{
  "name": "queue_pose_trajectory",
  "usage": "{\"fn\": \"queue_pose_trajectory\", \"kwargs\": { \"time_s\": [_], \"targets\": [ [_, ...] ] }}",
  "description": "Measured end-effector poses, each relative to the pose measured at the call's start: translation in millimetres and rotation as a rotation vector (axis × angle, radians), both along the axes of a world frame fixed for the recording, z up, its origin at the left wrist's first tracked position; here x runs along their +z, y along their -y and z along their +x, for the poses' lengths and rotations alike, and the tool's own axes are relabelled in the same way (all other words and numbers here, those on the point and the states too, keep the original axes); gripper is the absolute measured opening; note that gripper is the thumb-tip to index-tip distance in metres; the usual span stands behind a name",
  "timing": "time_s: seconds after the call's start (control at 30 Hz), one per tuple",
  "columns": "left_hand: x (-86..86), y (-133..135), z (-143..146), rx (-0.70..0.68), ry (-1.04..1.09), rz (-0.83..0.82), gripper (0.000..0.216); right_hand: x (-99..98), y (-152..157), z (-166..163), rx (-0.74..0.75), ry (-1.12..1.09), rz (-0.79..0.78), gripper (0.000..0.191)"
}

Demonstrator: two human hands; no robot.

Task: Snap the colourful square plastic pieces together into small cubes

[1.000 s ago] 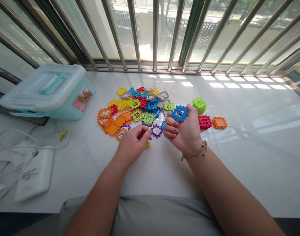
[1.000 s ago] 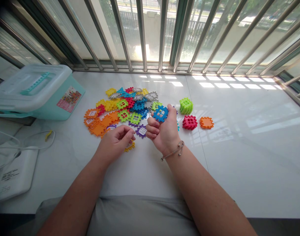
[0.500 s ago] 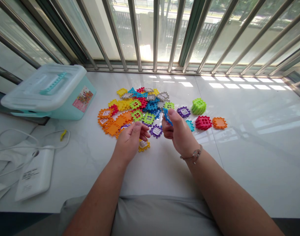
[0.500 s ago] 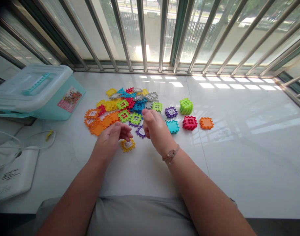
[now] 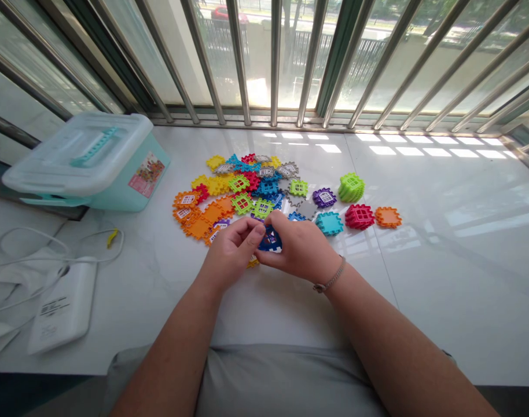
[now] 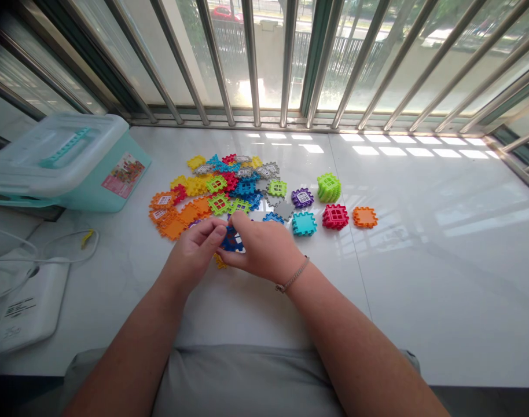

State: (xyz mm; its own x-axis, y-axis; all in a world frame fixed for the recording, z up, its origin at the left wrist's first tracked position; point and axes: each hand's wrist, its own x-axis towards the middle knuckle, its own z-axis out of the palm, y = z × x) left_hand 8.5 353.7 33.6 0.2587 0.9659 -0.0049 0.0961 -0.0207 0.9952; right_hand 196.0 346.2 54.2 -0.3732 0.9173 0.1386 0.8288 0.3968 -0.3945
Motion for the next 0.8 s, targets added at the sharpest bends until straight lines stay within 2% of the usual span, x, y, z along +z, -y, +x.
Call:
{"fn": "queue_pose_trajectory", "kwargs": {
  "time_s": [0.1, 0.2, 0.43, 0.57, 0.8],
  "targets": [
    [-1.3, 0.0, 0.9, -0.046, 0.027, -0.052, 0.039, 2.8, -0.5, 1.0, -0.039, 0.034, -0.019, 0.039],
    [-5.2, 0.1, 0.7, -0.033, 0.001, -0.080, 0.039, 3.8, -0.5, 1.7, -0.046, 0.029, -0.030, 0.042],
    [-1.5, -1.5, 3.0, 0.186, -0.018, -0.056, 0.044, 2.7, 0.2, 1.4, -0.103, -0.021, -0.039, 0.067],
    [-0.6, -1.9, 3.4, 0.224, 0.007, -0.067, 0.044, 1.5, 0.4, 2.3, -0.096, -0.043, -0.001, 0.072],
    [1.0, -2.1, 3.2, 0.289, -0.016, -0.086, 0.042, -2.8, 0.2, 4.2, -0.091, -0.064, 0.065, 0.064]
  ]
}}
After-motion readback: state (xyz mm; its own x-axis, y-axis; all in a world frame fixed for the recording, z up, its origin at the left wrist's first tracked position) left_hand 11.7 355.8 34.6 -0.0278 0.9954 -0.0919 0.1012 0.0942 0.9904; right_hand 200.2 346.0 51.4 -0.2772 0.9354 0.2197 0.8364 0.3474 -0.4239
